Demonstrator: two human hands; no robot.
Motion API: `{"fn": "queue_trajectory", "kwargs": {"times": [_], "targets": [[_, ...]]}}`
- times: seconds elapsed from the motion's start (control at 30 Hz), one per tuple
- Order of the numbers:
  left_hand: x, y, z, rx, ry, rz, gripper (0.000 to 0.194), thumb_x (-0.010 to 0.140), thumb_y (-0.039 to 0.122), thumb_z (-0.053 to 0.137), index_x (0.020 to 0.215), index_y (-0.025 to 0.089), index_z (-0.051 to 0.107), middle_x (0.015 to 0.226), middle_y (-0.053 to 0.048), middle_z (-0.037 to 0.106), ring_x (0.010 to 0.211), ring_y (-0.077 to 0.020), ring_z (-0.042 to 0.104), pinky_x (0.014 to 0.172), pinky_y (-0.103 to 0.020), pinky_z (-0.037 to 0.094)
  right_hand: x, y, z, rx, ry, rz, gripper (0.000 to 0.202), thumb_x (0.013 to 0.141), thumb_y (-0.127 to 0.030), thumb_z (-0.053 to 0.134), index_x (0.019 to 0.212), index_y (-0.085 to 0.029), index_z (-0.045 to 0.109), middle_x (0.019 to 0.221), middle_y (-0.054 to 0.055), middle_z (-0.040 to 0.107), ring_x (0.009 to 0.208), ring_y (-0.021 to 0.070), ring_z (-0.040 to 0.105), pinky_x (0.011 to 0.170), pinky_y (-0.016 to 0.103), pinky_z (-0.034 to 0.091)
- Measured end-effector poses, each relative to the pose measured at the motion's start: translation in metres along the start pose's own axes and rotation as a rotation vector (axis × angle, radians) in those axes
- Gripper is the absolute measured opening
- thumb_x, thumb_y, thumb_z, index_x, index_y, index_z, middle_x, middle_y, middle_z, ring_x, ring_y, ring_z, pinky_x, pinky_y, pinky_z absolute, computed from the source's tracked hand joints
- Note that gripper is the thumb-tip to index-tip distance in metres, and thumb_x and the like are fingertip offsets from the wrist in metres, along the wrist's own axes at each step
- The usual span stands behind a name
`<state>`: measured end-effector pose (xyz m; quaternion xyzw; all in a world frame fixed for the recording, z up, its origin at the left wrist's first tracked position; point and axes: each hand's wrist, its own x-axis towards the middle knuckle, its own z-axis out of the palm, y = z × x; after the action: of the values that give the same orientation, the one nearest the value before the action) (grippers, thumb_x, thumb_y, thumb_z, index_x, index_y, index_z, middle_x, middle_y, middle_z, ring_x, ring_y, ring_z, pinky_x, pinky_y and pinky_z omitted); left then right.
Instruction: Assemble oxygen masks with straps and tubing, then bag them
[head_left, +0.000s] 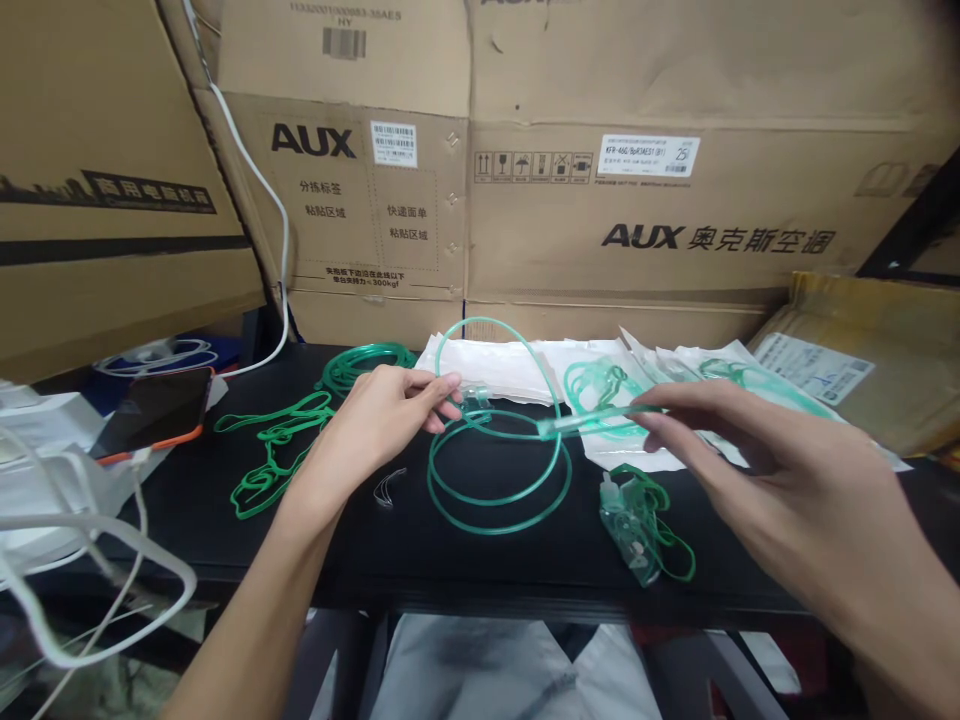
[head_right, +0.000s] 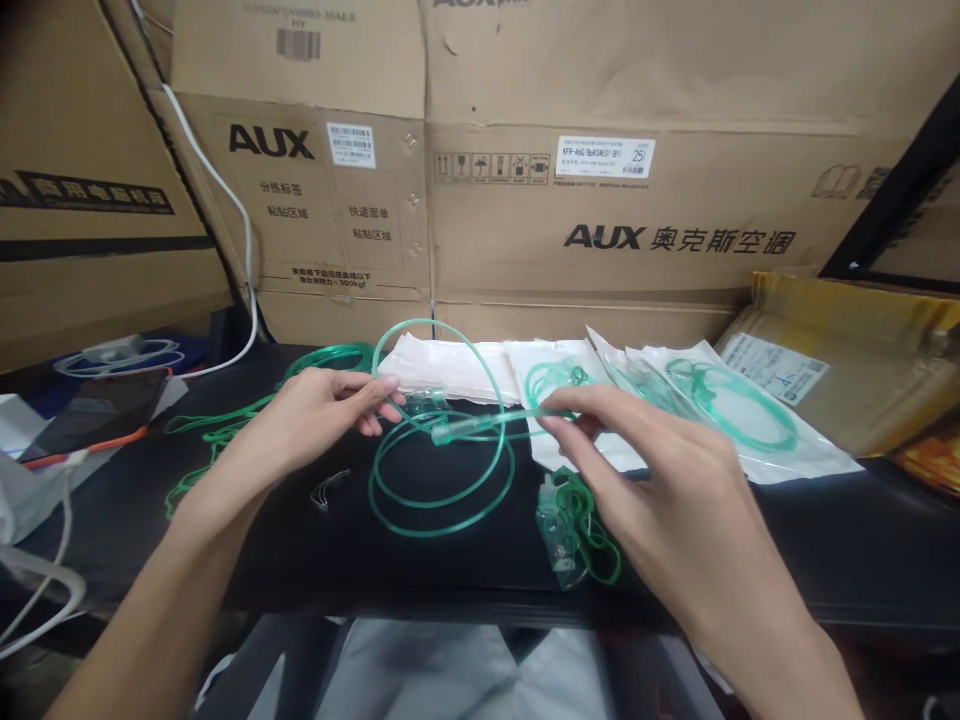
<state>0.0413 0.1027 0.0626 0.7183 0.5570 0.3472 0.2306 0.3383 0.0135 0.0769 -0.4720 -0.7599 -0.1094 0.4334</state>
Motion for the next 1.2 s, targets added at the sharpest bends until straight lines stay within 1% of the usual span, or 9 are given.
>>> {"fn": "queue_trajectory", "kwargs": {"times": [0.13, 0.3, 0.37, 0.47, 0.6, 0.73, 0.83, 0.97, 1.2], "targets": [[0.0, -0.001, 0.002, -0.023, -0.017, 0.005, 0.05, 0.092, 0.066, 0.059, 0.087, 0.022, 0.08, 0.085, 0.0, 0.08, 0.068, -0.0165, 0.07, 0.068, -0.025, 0.053, 0.003, -0.013, -0.001, 0.03, 0.216, 0.167, 0.009, 0.098, -0.037, 0.065, 0.095, -0.03, 0.071, 0.079, -0.001, 0.072, 0.066, 0.0181, 0.068, 0.06, 0.031, 0.048], [0.002, -0.005, 0.002, -0.061, -0.002, -0.005, 0.051, 0.092, 0.067, 0.059, 0.09, 0.021, 0.08, 0.086, -0.001, 0.08, 0.068, -0.0162, 0.07, 0.069, -0.025, 0.053, 0.01, -0.01, -0.004, 0.411, 0.354, 0.399, 0.015, 0.095, -0.039, 0.069, 0.1, -0.027, 0.063, 0.071, -0.002, 0.072, 0.046, 0.0174, 0.063, 0.047, 0.031, 0.052], [0.003, -0.007, 0.003, -0.094, -0.019, -0.001, 0.052, 0.091, 0.068, 0.059, 0.091, 0.021, 0.081, 0.086, -0.003, 0.08, 0.069, -0.0166, 0.07, 0.07, -0.026, 0.054, 0.012, 0.001, -0.006, 0.6, 0.283, 0.48, 0.018, 0.093, -0.039, 0.072, 0.098, -0.024, 0.062, 0.066, 0.0, 0.072, 0.041, 0.0182, 0.062, 0.041, 0.029, 0.049], [0.005, -0.01, 0.006, -0.122, -0.051, 0.004, 0.051, 0.091, 0.067, 0.06, 0.088, 0.02, 0.08, 0.084, -0.003, 0.08, 0.065, -0.0159, 0.069, 0.069, -0.026, 0.053, 0.014, 0.018, -0.004, 0.835, 0.033, 0.603, 0.027, 0.09, -0.041, 0.073, 0.104, -0.023, 0.059, 0.061, 0.002, 0.072, 0.038, 0.0197, 0.063, 0.039, 0.027, 0.049], [0.004, -0.009, 0.007, -0.035, -0.082, -0.034, 0.055, 0.092, 0.07, 0.054, 0.079, 0.022, 0.076, 0.071, 0.0, 0.076, 0.057, -0.0156, 0.064, 0.064, -0.028, 0.049, 0.015, 0.033, 0.008, 0.862, -0.218, 0.695, 0.041, 0.092, -0.049, 0.07, 0.119, -0.023, 0.056, 0.067, 0.004, 0.075, 0.041, 0.0196, 0.064, 0.045, 0.03, 0.054], [0.002, -0.007, 0.003, 0.329, -0.076, -0.137, 0.06, 0.095, 0.071, 0.044, 0.069, 0.026, 0.074, 0.063, -0.001, 0.071, 0.064, -0.0214, 0.066, 0.066, -0.033, 0.043, 0.015, 0.039, 0.02, 0.64, -0.223, 0.633, 0.048, 0.085, -0.054, 0.076, 0.112, -0.016, 0.064, 0.067, 0.004, 0.072, 0.039, 0.0166, 0.061, 0.044, 0.03, 0.051], [0.002, -0.016, 0.0, 0.521, -0.089, -0.187, 0.05, 0.093, 0.068, 0.048, 0.078, 0.029, 0.076, 0.076, -0.003, 0.075, 0.083, -0.0283, 0.069, 0.072, -0.036, 0.042, 0.014, 0.044, 0.025, 0.514, -0.236, 0.569, 0.047, 0.086, -0.055, 0.074, 0.107, -0.014, 0.07, 0.066, 0.002, 0.069, 0.041, 0.0135, 0.057, 0.048, 0.03, 0.05], [0.001, -0.033, -0.002, 0.517, -0.151, -0.181, 0.04, 0.085, 0.062, 0.063, 0.109, 0.032, 0.074, 0.104, -0.003, 0.078, 0.102, -0.0308, 0.068, 0.078, -0.036, 0.045, 0.019, 0.053, 0.031, 0.408, -0.298, 0.515, 0.048, 0.089, -0.054, 0.068, 0.115, -0.014, 0.072, 0.073, 0.003, 0.07, 0.047, 0.014, 0.057, 0.053, 0.031, 0.048], [-0.003, -0.029, 0.003, 0.392, -0.273, -0.068, 0.031, 0.088, 0.044, 0.064, 0.116, 0.036, 0.076, 0.107, 0.002, 0.077, 0.096, -0.0216, 0.071, 0.074, -0.027, 0.05, 0.057, 0.04, 0.052, 0.165, -0.464, 0.145, 0.036, 0.098, -0.039, 0.057, 0.122, -0.021, 0.077, 0.061, 0.002, 0.069, 0.058, 0.0206, 0.064, 0.061, 0.032, 0.048]]}}
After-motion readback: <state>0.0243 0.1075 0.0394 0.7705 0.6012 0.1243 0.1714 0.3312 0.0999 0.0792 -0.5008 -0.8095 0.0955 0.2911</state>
